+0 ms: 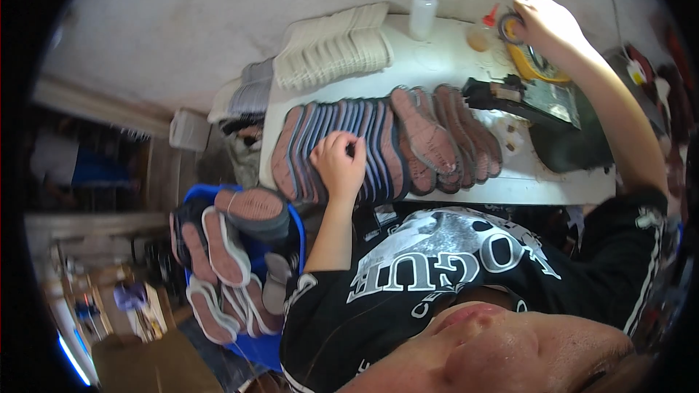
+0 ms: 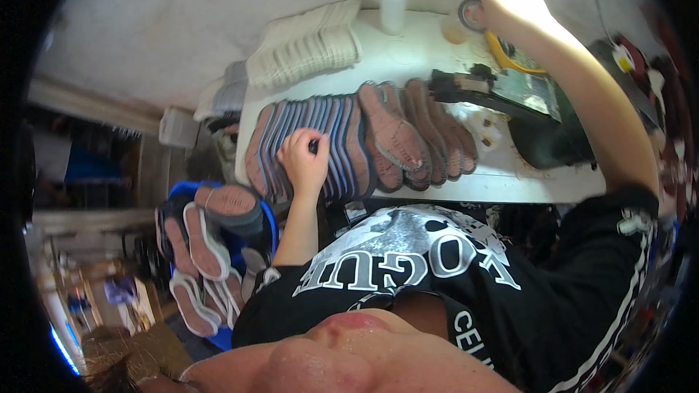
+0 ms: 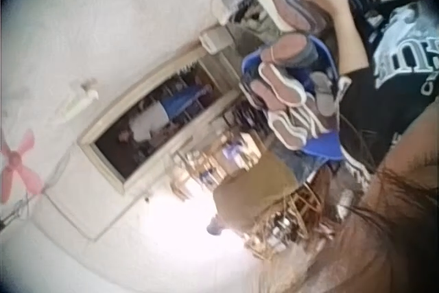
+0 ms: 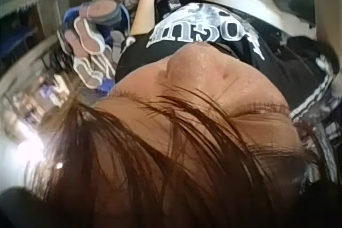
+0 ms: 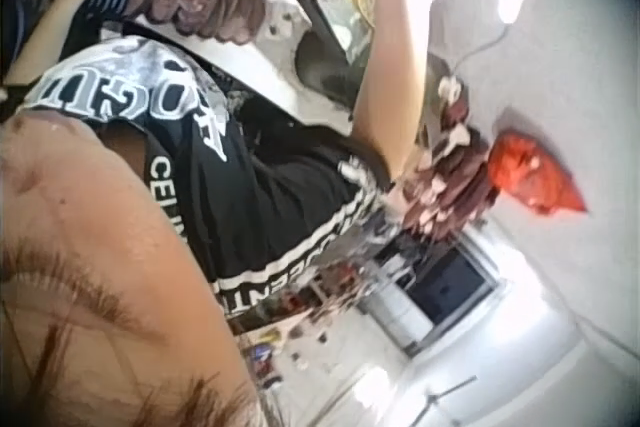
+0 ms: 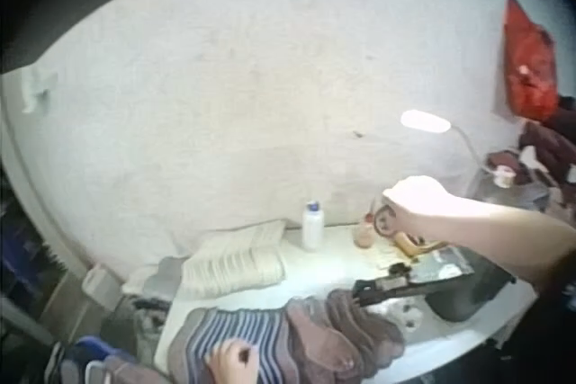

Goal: Checking and assembling shoe soles at a manufacturing station.

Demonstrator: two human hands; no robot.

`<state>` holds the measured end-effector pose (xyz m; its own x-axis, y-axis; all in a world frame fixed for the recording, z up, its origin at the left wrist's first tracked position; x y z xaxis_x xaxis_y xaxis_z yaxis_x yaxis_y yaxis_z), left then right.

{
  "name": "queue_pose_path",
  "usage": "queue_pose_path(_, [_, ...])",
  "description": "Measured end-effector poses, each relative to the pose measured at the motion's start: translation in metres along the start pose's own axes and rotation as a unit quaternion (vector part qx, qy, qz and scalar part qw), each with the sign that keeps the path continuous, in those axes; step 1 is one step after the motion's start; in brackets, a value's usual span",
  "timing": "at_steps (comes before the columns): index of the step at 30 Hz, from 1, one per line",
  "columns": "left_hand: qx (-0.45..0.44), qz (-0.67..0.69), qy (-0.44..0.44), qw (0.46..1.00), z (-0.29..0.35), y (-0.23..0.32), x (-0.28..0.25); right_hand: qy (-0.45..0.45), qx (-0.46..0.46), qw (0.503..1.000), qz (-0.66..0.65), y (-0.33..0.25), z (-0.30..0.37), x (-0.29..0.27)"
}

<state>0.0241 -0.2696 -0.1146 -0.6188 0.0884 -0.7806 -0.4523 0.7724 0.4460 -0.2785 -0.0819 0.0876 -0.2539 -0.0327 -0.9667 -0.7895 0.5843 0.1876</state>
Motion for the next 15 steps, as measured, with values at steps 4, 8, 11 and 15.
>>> queue_pose_path(4, [-0.080, 0.240, 0.023, 0.967, -0.002, 0.004, -0.013, 0.035, -0.085, 0.972, -0.214, -0.080, 0.074, -0.050])
queue_pose_path(8, [0.121, 0.392, -0.091, 0.907, -0.002, 0.131, -0.047, 0.009, -0.128, 0.919, -0.373, -0.132, 0.118, -0.032])
queue_pose_path(11, [0.027, 0.490, -0.273, 0.827, 0.016, 0.150, -0.028, 0.044, -0.117, 0.886, -0.447, -0.155, 0.134, -0.007])
queue_pose_path(15, [-0.026, 0.585, -0.271, 0.764, 0.034, 0.123, -0.019, 0.125, -0.117, 0.796, -0.581, -0.166, 0.144, 0.019])
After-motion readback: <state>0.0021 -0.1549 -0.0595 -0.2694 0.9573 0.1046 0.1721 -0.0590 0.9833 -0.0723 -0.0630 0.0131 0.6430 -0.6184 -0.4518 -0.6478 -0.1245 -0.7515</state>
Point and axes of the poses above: each hand's wrist, its own z-axis away from the middle knuckle, its own x-axis out of the palm, y = z × x, the point moved 10 cm from there along -z, towards the middle knuckle, and after that the axes turned 8 degrees about -z, right-handed, at the moved point
